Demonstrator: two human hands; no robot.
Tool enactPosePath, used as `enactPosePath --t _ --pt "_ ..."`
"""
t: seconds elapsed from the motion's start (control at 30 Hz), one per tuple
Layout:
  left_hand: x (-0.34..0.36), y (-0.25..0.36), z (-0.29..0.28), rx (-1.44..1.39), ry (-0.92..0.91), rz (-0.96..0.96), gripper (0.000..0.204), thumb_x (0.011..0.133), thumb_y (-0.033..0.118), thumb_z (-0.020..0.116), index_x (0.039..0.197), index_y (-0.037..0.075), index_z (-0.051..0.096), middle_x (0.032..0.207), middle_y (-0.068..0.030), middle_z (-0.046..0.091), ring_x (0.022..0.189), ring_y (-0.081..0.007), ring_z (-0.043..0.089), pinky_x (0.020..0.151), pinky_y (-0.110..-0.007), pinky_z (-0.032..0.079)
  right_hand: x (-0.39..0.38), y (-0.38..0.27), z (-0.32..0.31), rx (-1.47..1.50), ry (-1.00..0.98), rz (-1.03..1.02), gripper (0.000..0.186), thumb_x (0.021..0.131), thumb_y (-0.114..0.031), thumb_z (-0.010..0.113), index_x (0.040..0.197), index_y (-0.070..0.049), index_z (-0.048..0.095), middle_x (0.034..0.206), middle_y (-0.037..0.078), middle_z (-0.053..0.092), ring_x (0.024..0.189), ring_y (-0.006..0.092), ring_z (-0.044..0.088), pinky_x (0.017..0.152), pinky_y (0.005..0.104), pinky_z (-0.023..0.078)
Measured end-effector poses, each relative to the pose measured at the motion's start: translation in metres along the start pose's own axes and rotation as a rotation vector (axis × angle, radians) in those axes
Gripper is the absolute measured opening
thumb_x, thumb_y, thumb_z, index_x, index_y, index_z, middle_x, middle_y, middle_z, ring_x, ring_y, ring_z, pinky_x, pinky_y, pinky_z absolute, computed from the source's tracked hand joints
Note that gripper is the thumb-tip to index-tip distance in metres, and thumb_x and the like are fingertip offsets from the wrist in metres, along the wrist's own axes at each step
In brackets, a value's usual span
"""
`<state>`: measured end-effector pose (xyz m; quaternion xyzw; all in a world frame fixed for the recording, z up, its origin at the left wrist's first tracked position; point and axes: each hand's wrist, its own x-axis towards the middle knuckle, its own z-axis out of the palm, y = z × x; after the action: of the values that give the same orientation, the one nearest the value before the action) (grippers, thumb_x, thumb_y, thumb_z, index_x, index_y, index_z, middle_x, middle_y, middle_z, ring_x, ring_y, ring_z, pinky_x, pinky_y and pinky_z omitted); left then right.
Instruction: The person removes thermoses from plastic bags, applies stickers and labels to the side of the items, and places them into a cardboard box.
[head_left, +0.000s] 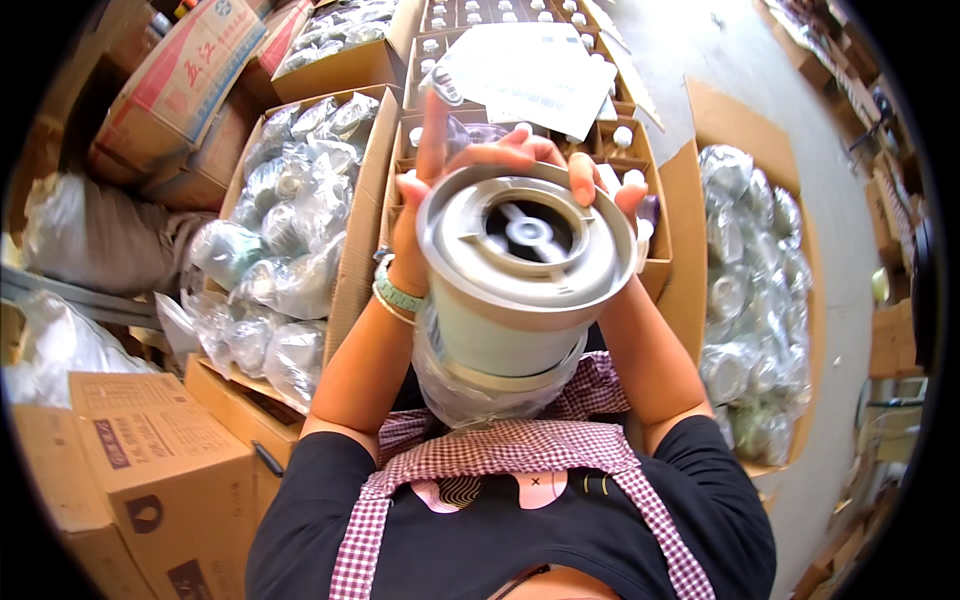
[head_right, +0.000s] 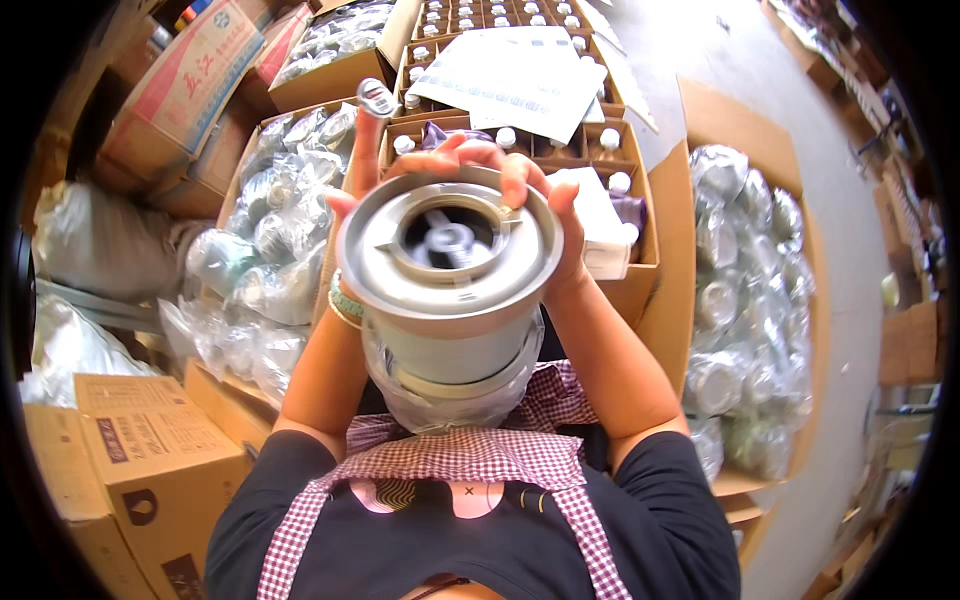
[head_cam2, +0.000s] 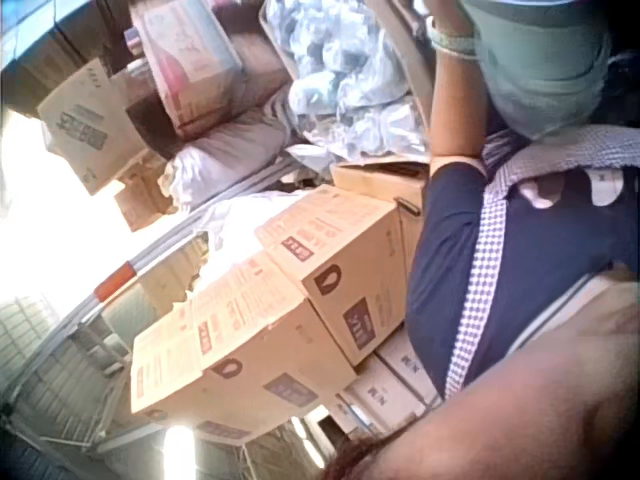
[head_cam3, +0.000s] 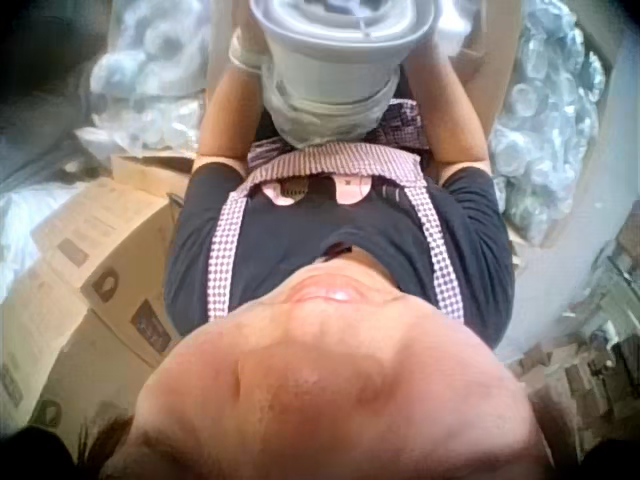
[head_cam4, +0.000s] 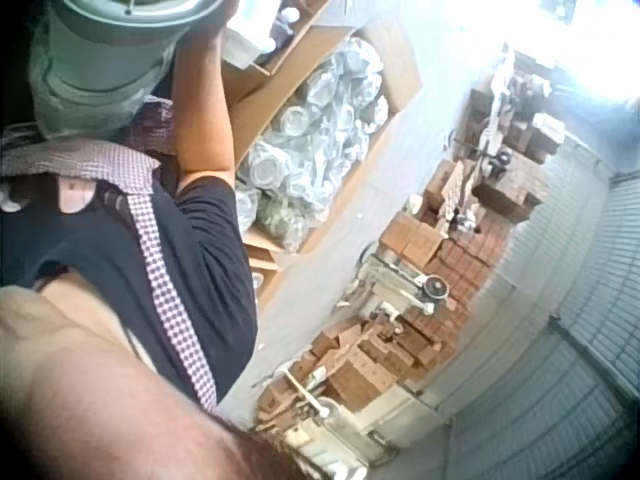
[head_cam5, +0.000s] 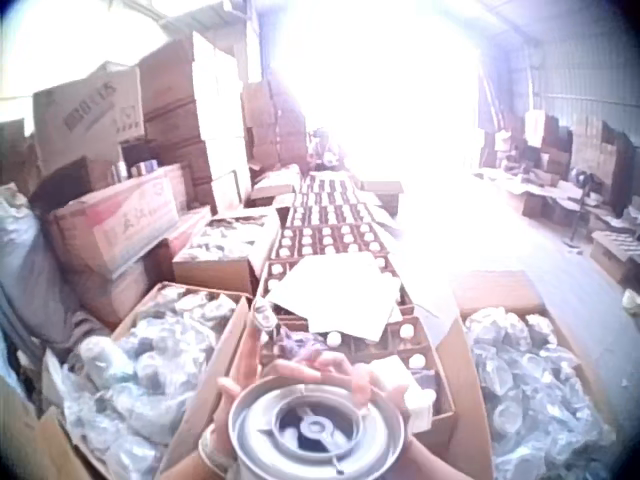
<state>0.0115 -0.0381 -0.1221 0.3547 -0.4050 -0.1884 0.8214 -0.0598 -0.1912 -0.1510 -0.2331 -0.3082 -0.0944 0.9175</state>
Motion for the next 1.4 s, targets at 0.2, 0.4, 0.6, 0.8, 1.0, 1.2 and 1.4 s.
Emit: enactPosePath --t 0.2,0.4,0.6,0.8,1.0,1.2,1.4 --pt "0.007 -0.002 0.013 0.302 0.017 0.149 0.107 0.087 0.066 0.065 0.161 0.011 0.01 0.095 -0.0134 0.068 0.111 -0.0264 0.062 0.107 -0.044 0.044 -0.001 -0.067 0.061 -1.397 0.909 -0.248 0.023 0.104 -0.019 0.054 0.103 0.0 0.068 0.107 0.006 0.067 0.096 0.0123 0.062 0.084 0.0266 0.047" --pt "-0.006 -0.01 0.09 0.432 0.197 0.13 0.088 0.094 0.015 0.068 0.16 0.01 0.01 0.112 -0.0121 0.067 0.116 -0.0234 0.062 0.101 -0.041 0.045 -0.041 -0.051 0.124 -2.098 0.364 -0.163 0.043 0.089 -0.044 0.073 0.102 -0.004 0.066 0.103 0.007 0.065 0.096 0.0171 0.058 0.1 0.0386 0.042" --pt "-0.028 0.004 0.036 0.328 -0.166 -0.152 0.124 0.073 0.03 0.089 0.162 0.015 0.004 0.166 -0.0169 0.016 0.144 -0.0373 0.038 0.117 -0.048 0.034 -0.089 -0.09 0.075 -1.572 0.43 -0.253 0.039 0.083 -0.033 0.08 0.1 -0.004 0.061 0.108 0.009 0.063 0.103 0.0188 0.057 0.104 0.0365 0.04" --pt "-0.047 0.022 0.043 0.608 -0.127 -0.119 0.142 0.06 0.034 0.095 0.162 0.016 -0.001 0.165 -0.0176 0.022 0.141 -0.0423 0.043 0.113 -0.049 0.04 -0.054 -0.07 0.145 -2.037 0.321 -0.008 0.051 0.071 -0.005 0.073 0.12 0.0 0.059 0.118 0.014 0.062 0.108 0.0291 0.058 0.102 0.0388 0.041" --pt "-0.054 0.023 0.089 0.788 -0.105 -0.148 0.134 0.058 0.015 0.093 0.161 0.014 0.007 0.157 -0.0186 0.037 0.127 -0.0397 0.058 0.101 -0.048 0.053 -0.043 -0.058 0.169 -2.296 0.518 0.212 0.053 0.07 -0.005 0.073 0.121 0.001 0.059 0.114 0.016 0.06 0.113 0.0361 0.053 0.1 0.0427 0.042" --pt "-0.051 0.014 0.105 0.734 -0.249 -0.161 0.119 0.065 -0.004 0.084 0.161 0.022 0.017 0.13 -0.0193 0.065 0.114 -0.0358 0.067 0.086 -0.041 0.062 -0.077 -0.098 0.162 -1.795 0.814 0.309 0.049 0.083 -0.002 0.068 0.129 -0.002 0.052 0.121 0.008 0.058 0.116 0.0162 0.055 0.101 0.0318 0.043" --pt "-0.056 0.007 0.11 0.652 -0.292 -0.168 0.11 0.068 -0.004 0.082 0.159 0.02 0.024 0.126 -0.0166 0.068 0.115 -0.0354 0.066 0.085 -0.04 0.063 -0.101 -0.104 0.17 -1.652 0.893 0.255 0.051 0.083 -0.002 0.071 0.129 -0.003 0.05 0.12 0.007 0.058 0.115 0.0138 0.054 0.101 0.0301 0.043"
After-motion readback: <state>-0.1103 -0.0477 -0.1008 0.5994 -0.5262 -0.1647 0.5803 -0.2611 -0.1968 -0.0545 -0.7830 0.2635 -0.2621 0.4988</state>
